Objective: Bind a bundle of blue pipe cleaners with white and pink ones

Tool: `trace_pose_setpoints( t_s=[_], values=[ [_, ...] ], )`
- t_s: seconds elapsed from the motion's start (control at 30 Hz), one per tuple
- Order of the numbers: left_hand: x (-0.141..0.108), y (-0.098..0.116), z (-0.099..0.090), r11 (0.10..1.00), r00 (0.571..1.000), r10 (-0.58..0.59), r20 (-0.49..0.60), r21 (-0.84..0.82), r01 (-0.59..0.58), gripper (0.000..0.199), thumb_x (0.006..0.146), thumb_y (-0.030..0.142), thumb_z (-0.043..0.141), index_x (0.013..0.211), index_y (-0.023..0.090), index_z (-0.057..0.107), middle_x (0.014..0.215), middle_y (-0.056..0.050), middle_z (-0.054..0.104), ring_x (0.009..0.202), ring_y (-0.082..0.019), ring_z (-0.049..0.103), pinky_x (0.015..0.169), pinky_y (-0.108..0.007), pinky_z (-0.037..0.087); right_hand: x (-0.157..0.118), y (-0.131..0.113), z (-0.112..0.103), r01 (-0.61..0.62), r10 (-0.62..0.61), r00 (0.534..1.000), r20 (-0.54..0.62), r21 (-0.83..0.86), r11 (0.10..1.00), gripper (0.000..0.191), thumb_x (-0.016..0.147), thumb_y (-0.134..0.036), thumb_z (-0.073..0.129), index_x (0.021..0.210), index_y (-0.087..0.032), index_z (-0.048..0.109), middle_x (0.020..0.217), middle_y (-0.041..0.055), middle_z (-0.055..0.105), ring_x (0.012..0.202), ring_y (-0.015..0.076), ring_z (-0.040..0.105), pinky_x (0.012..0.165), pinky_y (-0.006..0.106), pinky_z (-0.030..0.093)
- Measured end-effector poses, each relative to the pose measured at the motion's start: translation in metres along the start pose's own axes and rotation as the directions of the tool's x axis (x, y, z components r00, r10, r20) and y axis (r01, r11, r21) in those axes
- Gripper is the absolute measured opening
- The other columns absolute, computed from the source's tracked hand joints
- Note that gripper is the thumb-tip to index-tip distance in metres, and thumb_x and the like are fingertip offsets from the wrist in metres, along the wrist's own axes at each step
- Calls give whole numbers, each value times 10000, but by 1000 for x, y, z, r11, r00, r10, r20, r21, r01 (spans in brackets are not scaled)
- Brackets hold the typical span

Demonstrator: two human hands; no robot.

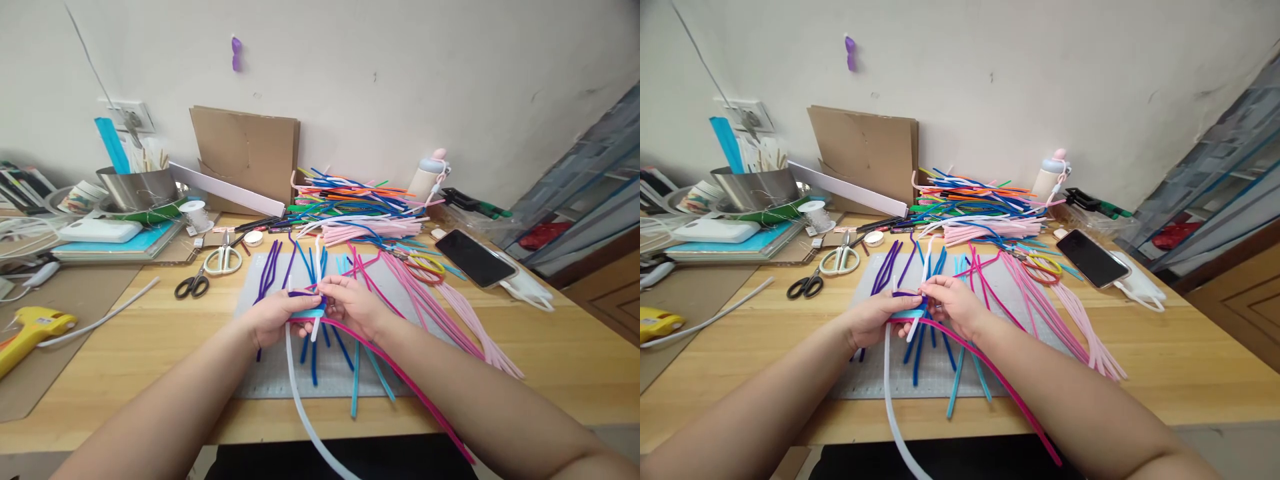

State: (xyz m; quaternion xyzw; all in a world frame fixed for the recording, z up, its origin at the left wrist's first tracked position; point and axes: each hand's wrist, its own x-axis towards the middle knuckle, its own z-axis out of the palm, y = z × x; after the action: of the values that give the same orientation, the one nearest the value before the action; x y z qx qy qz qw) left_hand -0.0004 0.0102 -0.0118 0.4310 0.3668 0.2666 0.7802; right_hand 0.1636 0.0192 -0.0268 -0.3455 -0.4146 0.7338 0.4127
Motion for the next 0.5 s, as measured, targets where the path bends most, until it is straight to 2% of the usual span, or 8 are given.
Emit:
trace_pose_setpoints(
  t_s=[0.2, 0.5],
  values=[
    [-1, 0, 1, 1000, 1000, 5, 20, 27, -5, 262, 720, 312, 636, 887, 110, 631, 555, -29, 605, 436, -78, 520, 393, -159, 396, 2, -6, -1, 3, -3, 1000, 4, 4, 1000, 190, 700, -319, 636, 678, -151, 550, 507, -43, 477, 421, 53, 406, 357, 161, 206],
    [0, -1, 0, 1000, 1000, -9, 8, 11, 9, 245, 695, 293, 660, 872, 126, 636, 546, -9, 588, 431, -87, 531, 383, -171, 404, -2, -8, 1, 81, -80, 993, -82, 5, 997, 198, 720, -297, 619, 645, -151, 509, 530, -42, 457, 458, 56, 403, 369, 163, 203]
  ],
)
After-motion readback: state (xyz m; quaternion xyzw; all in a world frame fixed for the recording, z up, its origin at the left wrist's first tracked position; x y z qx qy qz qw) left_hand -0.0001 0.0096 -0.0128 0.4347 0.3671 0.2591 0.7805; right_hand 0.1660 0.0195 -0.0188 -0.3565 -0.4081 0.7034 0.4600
